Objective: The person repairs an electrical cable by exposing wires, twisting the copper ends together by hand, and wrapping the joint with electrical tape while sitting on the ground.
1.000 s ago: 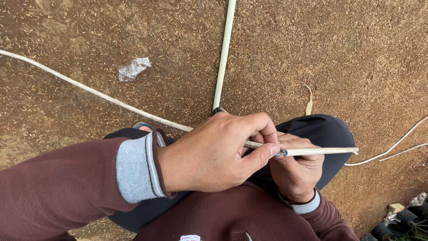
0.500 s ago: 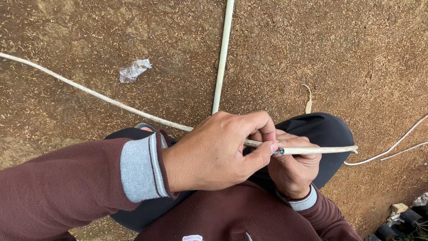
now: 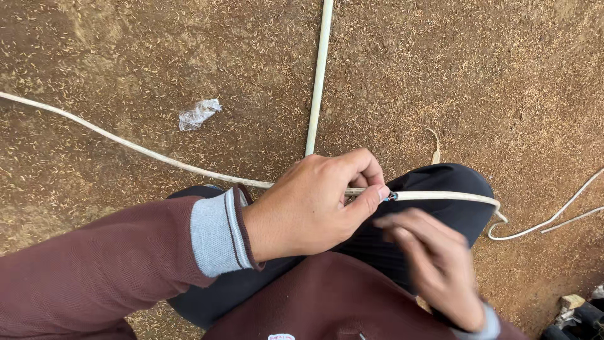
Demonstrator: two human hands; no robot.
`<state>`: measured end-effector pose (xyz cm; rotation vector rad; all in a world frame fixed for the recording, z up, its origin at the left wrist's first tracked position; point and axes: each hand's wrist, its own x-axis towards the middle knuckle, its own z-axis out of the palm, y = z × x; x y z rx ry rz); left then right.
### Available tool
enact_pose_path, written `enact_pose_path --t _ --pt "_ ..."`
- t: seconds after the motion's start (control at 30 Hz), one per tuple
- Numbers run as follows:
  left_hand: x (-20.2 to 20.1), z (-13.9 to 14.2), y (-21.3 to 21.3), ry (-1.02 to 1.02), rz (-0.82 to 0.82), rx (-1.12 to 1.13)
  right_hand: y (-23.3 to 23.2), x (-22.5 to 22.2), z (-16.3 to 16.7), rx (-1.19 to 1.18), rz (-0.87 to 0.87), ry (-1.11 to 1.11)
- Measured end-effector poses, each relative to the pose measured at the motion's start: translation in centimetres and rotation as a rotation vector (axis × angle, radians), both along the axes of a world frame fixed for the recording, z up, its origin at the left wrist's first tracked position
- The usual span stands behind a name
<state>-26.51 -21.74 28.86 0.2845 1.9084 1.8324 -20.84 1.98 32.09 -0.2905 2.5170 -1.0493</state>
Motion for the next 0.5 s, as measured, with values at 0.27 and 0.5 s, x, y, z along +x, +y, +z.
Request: enact_pose_path --t 0.27,0.5 --pt "0.0 -0.5 0.2 -0.045 -0.06 -0.04 -2.3 -6.6 6.8 0.551 0.474 0.481" --pt "0.1 -0.7 0.0 0.047 0.038 0.03 -4.4 -7.5 6.4 0.483 0.566 0.47"
